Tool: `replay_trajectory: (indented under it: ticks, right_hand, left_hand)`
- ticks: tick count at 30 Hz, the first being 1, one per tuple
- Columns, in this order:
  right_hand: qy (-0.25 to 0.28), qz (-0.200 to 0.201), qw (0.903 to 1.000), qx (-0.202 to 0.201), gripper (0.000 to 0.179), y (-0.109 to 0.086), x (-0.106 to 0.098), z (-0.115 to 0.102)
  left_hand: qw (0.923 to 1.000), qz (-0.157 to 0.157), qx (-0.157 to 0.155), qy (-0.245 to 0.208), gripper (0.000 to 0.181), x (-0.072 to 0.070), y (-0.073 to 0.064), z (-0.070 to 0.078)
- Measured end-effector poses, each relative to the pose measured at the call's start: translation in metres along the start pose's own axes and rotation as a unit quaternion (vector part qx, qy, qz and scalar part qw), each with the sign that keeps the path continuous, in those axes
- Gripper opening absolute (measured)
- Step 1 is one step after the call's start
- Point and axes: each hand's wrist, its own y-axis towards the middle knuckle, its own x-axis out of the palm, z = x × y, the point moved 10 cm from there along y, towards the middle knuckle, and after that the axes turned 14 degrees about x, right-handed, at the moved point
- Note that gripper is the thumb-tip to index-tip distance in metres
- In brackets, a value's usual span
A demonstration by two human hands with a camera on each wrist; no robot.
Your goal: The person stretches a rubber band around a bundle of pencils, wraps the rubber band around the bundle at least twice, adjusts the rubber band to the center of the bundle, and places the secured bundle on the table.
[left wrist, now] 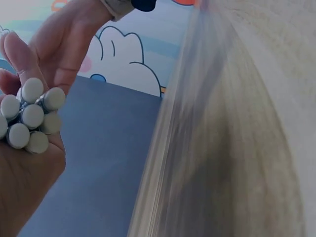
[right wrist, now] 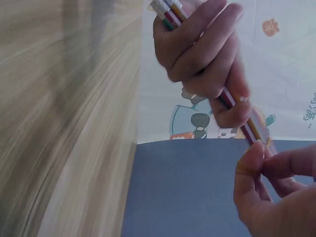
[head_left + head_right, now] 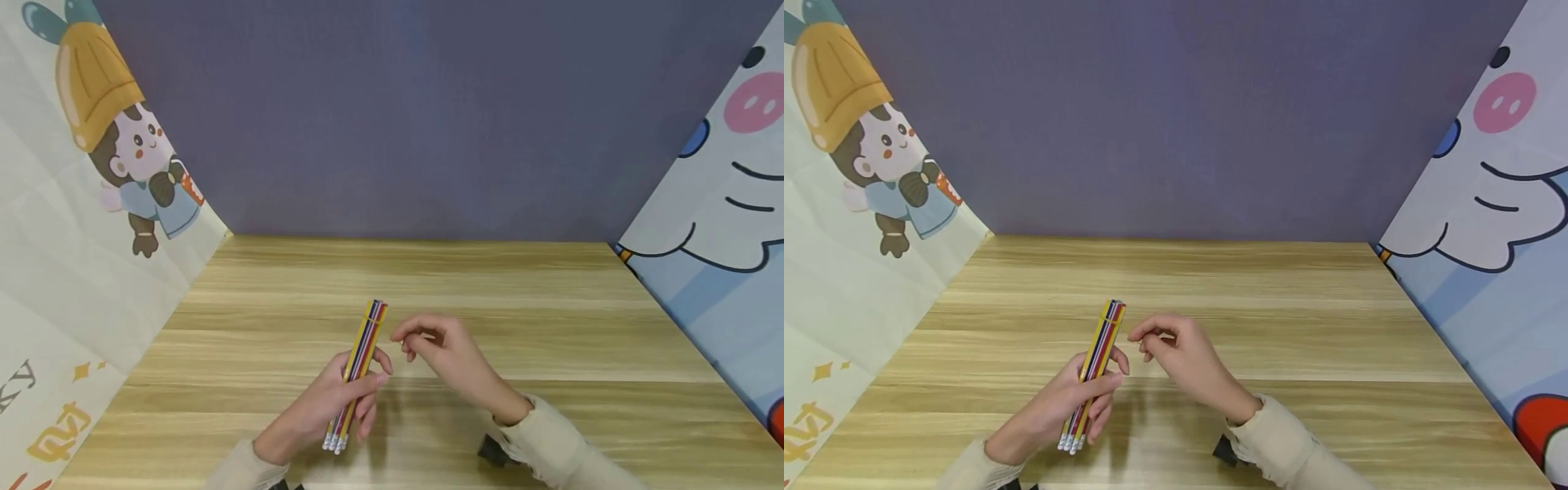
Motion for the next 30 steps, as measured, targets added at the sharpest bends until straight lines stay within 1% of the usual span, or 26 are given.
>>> replay_trajectory:
  ticks: [2,4,9,12,14,16,18,20,24,27,28,30]
  right_hand:
    - [0.001,0.016,0.9998,0.01,0.021,0.003,-0.005,0.004]
    - [-0.002,0.021,0.9996,0.016,0.021,0.006,-0.008,0.008]
    - [-0.005,0.02,0.9989,0.043,0.015,0.012,-0.012,0.021]
    - [-0.016,0.007,0.9978,0.065,0.01,0.015,-0.01,0.028]
    - [-0.034,-0.015,0.9964,0.077,0.007,0.016,-0.006,0.032]
    - [-0.056,-0.043,0.9938,0.086,0.008,0.017,-0.001,0.035]
    - [-0.078,-0.071,0.9909,0.083,0.012,0.018,0.002,0.036]
    - [-0.087,-0.106,0.9875,0.077,0.015,0.018,0.005,0.037]
    - [-0.108,-0.175,0.9772,0.051,0.019,0.016,0.009,0.037]
    - [-0.135,-0.212,0.9674,0.032,0.02,0.014,0.01,0.037]
    - [-0.15,-0.219,0.9637,0.028,0.02,0.013,0.01,0.038]
    - [-0.194,-0.22,0.9558,0.023,0.021,0.012,0.008,0.039]
  left_hand:
    - [1.0,-0.006,-0.008,-0.002,0.021,0.002,-0.001,-0.002]
    - [0.9999,-0.012,-0.012,0.0,0.022,0.004,-0.001,-0.004]
    - [0.9993,-0.033,-0.01,0.015,0.02,0.008,-0.001,-0.007]
    - [0.9986,-0.047,-0.01,0.022,0.025,0.01,-0.001,-0.009]
    - [0.9981,-0.054,-0.015,0.025,0.029,0.011,-0.002,-0.011]
    - [0.9976,-0.062,-0.018,0.027,0.029,0.012,-0.002,-0.013]
    - [0.9968,-0.07,-0.023,0.029,0.027,0.014,-0.003,-0.015]
    - [0.9959,-0.082,-0.026,0.029,0.026,0.016,-0.004,-0.016]
    - [0.993,-0.115,-0.024,0.016,0.027,0.024,-0.006,-0.018]
    - [0.99,-0.133,-0.043,0.02,0.026,0.028,-0.008,-0.022]
    - [0.9889,-0.137,-0.053,0.023,0.026,0.029,-0.01,-0.024]
    - [0.9857,-0.143,-0.08,0.038,0.024,0.03,-0.013,-0.03]
